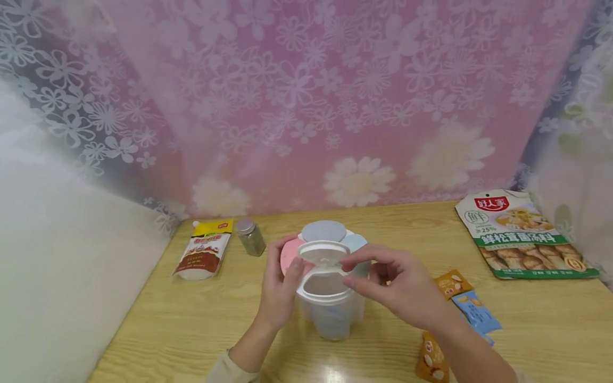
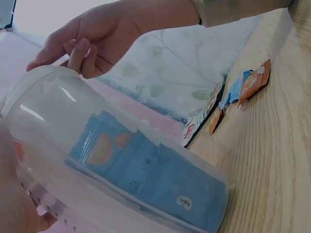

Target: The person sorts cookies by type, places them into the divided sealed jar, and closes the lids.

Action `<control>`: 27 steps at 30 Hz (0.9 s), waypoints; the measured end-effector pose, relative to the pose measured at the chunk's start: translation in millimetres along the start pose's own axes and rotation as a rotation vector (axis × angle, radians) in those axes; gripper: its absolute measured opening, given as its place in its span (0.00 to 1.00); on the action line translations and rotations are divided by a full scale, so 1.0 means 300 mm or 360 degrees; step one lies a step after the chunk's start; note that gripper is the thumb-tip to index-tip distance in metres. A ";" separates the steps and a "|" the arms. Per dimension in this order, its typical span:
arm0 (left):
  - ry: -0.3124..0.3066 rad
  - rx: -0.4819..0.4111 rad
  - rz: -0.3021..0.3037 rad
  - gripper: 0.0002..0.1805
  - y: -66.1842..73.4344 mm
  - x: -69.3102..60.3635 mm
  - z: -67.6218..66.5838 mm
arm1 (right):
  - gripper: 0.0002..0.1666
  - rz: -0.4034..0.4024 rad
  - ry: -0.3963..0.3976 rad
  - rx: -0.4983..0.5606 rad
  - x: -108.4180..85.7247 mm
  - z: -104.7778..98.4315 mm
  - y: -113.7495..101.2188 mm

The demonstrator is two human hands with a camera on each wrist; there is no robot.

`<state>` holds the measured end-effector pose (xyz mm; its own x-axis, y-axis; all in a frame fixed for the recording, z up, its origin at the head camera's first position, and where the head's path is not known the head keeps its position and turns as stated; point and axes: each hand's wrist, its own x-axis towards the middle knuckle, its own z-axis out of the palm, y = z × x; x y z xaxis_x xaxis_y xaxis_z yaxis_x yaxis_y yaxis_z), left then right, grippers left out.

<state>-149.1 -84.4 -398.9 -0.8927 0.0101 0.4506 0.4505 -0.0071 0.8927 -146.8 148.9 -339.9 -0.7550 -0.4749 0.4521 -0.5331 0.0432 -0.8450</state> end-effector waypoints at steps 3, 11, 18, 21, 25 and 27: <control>-0.0003 0.0019 -0.0016 0.23 -0.001 -0.002 0.000 | 0.18 0.0071 0.0009 0.0142 -0.010 -0.033 0.021; -0.0022 0.0085 -0.0029 0.22 -0.005 0.002 -0.002 | 0.21 0.0076 0.0008 0.0300 -0.021 -0.116 0.046; -0.0016 0.0097 0.0003 0.24 0.005 0.005 -0.007 | 0.21 0.0198 -0.0017 0.0012 -0.031 -0.209 0.015; -0.0013 0.0114 0.0050 0.24 0.002 0.007 -0.006 | 0.22 0.0207 -0.0057 -0.0069 -0.045 -0.238 0.019; 0.0012 0.0161 0.0123 0.23 -0.003 0.007 -0.003 | 0.24 0.0203 -0.0069 -0.0171 -0.074 -0.268 0.044; 0.0023 0.0177 0.0141 0.23 -0.004 0.006 0.001 | 0.25 0.0202 -0.0076 -0.0196 -0.092 -0.282 0.061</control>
<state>-151.2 -84.2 -399.0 -0.8490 -0.0002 0.5285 0.5256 0.1035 0.8444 -168.0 237.2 -343.8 -0.8020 -0.4996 0.3273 -0.4795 0.2117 -0.8517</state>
